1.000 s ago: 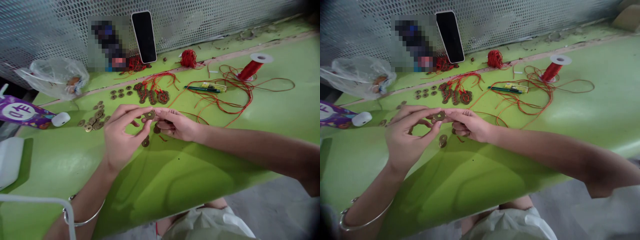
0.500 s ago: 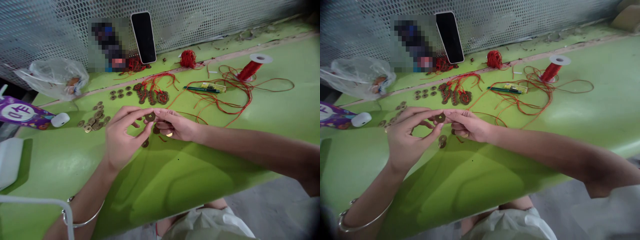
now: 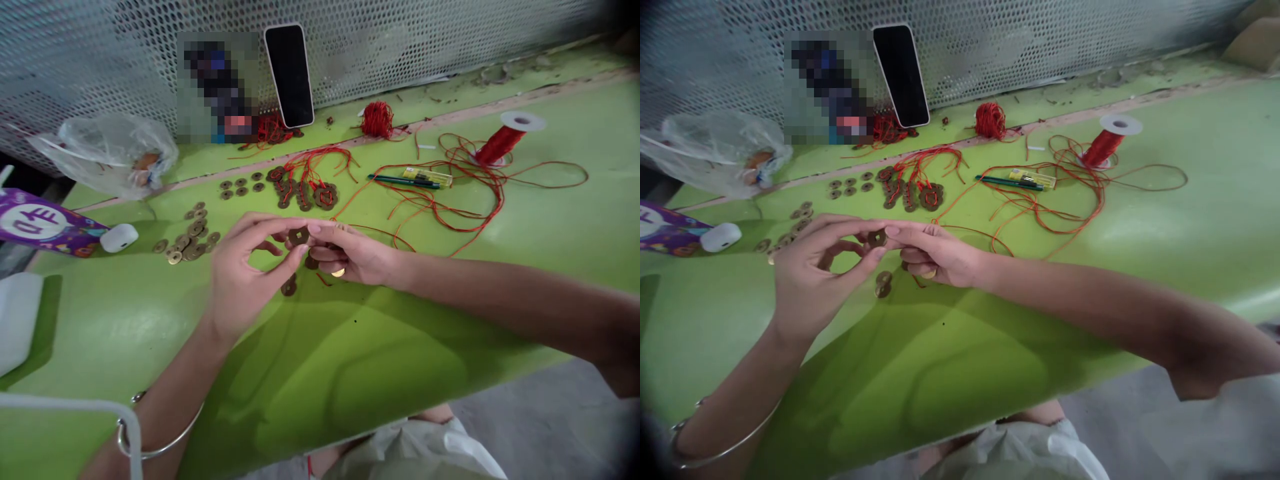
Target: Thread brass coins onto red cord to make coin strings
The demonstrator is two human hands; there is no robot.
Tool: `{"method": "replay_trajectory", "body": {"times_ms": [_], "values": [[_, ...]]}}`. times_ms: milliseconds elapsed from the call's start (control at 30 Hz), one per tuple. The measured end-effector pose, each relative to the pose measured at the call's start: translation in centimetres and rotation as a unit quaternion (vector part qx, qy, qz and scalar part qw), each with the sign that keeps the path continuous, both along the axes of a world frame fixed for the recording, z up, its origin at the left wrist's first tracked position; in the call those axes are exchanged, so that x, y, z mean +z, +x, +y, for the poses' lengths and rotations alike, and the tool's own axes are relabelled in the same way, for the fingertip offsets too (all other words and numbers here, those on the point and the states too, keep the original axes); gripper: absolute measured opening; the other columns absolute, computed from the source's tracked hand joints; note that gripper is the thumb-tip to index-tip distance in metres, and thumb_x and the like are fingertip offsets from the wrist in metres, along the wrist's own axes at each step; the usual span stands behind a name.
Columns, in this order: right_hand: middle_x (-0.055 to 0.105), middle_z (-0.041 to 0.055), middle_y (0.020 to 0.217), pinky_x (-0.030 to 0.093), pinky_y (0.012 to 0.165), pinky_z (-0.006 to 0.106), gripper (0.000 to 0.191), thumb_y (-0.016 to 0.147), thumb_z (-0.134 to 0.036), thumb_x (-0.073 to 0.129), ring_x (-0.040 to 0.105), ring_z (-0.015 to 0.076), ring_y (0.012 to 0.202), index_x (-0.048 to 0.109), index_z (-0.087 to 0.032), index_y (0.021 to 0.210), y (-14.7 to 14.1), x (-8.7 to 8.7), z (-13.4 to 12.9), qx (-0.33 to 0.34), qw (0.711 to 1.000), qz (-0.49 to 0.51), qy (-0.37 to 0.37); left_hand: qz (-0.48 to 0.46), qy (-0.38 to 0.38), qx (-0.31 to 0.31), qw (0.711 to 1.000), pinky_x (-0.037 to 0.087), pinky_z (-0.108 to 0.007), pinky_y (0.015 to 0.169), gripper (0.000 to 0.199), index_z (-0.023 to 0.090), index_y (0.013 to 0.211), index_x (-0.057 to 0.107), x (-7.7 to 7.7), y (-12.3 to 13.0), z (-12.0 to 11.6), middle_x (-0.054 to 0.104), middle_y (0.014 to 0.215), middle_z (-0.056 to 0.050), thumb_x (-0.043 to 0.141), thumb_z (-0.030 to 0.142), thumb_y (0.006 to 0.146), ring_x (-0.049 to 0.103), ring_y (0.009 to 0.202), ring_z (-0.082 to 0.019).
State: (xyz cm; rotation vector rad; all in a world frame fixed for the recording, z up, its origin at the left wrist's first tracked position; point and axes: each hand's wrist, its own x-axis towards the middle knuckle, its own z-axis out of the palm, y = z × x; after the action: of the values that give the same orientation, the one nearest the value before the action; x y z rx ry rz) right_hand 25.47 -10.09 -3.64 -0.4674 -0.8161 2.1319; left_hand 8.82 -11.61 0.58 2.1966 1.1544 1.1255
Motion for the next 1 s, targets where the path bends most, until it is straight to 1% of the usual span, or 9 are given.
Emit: {"method": "replay_trajectory", "body": {"times_ms": [100, 200, 333, 500, 633, 700, 833, 900, 1000], "values": [[0.018, -0.0104, 0.053, 0.010, 0.037, 0.016, 0.016, 0.081, -0.031, 0.065, 0.008, 0.0055, 0.045, 0.056, -0.017, 0.080, 0.0, 0.1, 0.0, 0.001, 1.000, -0.015, -0.006, 0.021, -0.011, -0.010, 1.000, 0.053, -0.027, 0.070, 0.028, 0.029, 0.105, 0.068, 0.4, -0.4, 0.3, 0.062, 0.098, 0.000, 0.066, 0.017, 0.080, 0.059, 0.079, -0.013], [0.016, -0.0104, 0.053, 0.010, 0.036, 0.016, 0.017, 0.080, -0.030, 0.065, 0.007, 0.0060, 0.045, 0.059, -0.018, 0.090, -0.1, 0.2, 0.1, 0.001, 0.999, -0.032, -0.009, 0.062, -0.026, -0.031, 0.997, 0.052, -0.029, 0.073, 0.032, 0.028, 0.110, 0.064, 0.9, -1.5, 0.9, 0.061, 0.102, -0.002, 0.068, 0.023, 0.078, 0.059, 0.085, -0.015], [0.026, -0.0094, 0.054, 0.010, 0.037, 0.017, 0.026, 0.079, -0.028, 0.065, 0.010, 0.0067, 0.046, 0.060, -0.019, 0.104, 0.0, 0.0, 0.2, -0.012, 0.999, -0.039, -0.019, 0.105, -0.055, -0.025, 0.993, 0.050, -0.030, 0.073, 0.013, 0.027, 0.092, 0.067, 1.3, -3.0, 1.4, 0.065, 0.091, 0.000, 0.067, 0.027, 0.079, 0.059, 0.078, -0.015], [0.036, -0.0076, 0.057, 0.011, 0.037, 0.018, 0.021, 0.080, -0.025, 0.064, 0.010, 0.0069, 0.046, 0.062, -0.019, 0.099, -0.2, -0.1, 0.3, -0.026, 0.997, -0.064, -0.043, 0.119, -0.108, 0.028, 0.986, 0.049, -0.029, 0.069, 0.007, 0.026, 0.084, 0.068, 0.4, -3.5, 2.0, 0.069, 0.084, 0.001, 0.065, 0.029, 0.078, 0.062, 0.072, -0.016], [0.046, -0.0051, 0.065, 0.009, 0.037, 0.017, 0.011, 0.079, -0.023, 0.061, 0.009, 0.0054, 0.047, 0.061, -0.018, 0.089, -0.2, 0.3, 0.3, -0.038, 0.997, -0.047, -0.052, 0.185, -0.114, 0.060, 0.974, 0.049, -0.031, 0.066, 0.010, 0.024, 0.087, 0.069, -0.7, -3.0, 2.3, 0.069, 0.083, -0.001, 0.063, 0.027, 0.079, 0.061, 0.069, -0.017], [0.049, -0.0042, 0.069, 0.009, 0.036, 0.016, 0.008, 0.080, -0.022, 0.058, 0.009, 0.0045, 0.046, 0.060, -0.017, 0.086, -0.2, 0.5, 0.2, -0.040, 0.997, -0.038, -0.057, 0.230, -0.101, 0.055, 0.966, 0.050, -0.034, 0.070, 0.018, 0.023, 0.097, 0.068, -1.4, -2.5, 2.4, 0.068, 0.091, -0.003, 0.060, 0.025, 0.081, 0.062, 0.076, -0.020], [0.045, -0.0054, 0.066, 0.008, 0.036, 0.017, 0.006, 0.082, -0.023, 0.055, 0.008, 0.0044, 0.045, 0.057, -0.017, 0.084, -0.2, 0.8, 0.2, -0.045, 0.996, -0.028, -0.073, 0.303, -0.066, -0.003, 0.951, 0.047, -0.042, 0.092, 0.027, 0.022, 0.111, 0.063, -2.6, -1.4, 2.8, 0.062, 0.113, -0.007, 0.054, 0.024, 0.086, 0.055, 0.107, -0.026], [0.044, -0.0059, 0.066, 0.008, 0.035, 0.016, 0.006, 0.082, -0.023, 0.056, 0.008, 0.0044, 0.044, 0.056, -0.018, 0.084, -0.3, 0.8, 0.2, -0.046, 0.995, -0.023, -0.081, 0.316, -0.061, -0.021, 0.947, 0.044, -0.045, 0.098, 0.025, 0.022, 0.110, 0.063, -3.1, -1.1, 3.1, 0.059, 0.118, -0.007, 0.052, 0.024, 0.088, 0.052, 0.113, -0.027], [0.047, -0.0056, 0.070, 0.008, 0.036, 0.015, 0.007, 0.081, -0.023, 0.057, 0.008, 0.0037, 0.045, 0.055, -0.018, 0.086, -0.3, 0.7, 0.3, -0.040, 0.996, -0.012, -0.081, 0.304, -0.065, -0.024, 0.950, 0.043, -0.046, 0.099, 0.023, 0.020, 0.108, 0.063, -3.5, -0.9, 3.6, 0.059, 0.117, -0.007, 0.053, 0.024, 0.087, 0.052, 0.112, -0.026]]}}
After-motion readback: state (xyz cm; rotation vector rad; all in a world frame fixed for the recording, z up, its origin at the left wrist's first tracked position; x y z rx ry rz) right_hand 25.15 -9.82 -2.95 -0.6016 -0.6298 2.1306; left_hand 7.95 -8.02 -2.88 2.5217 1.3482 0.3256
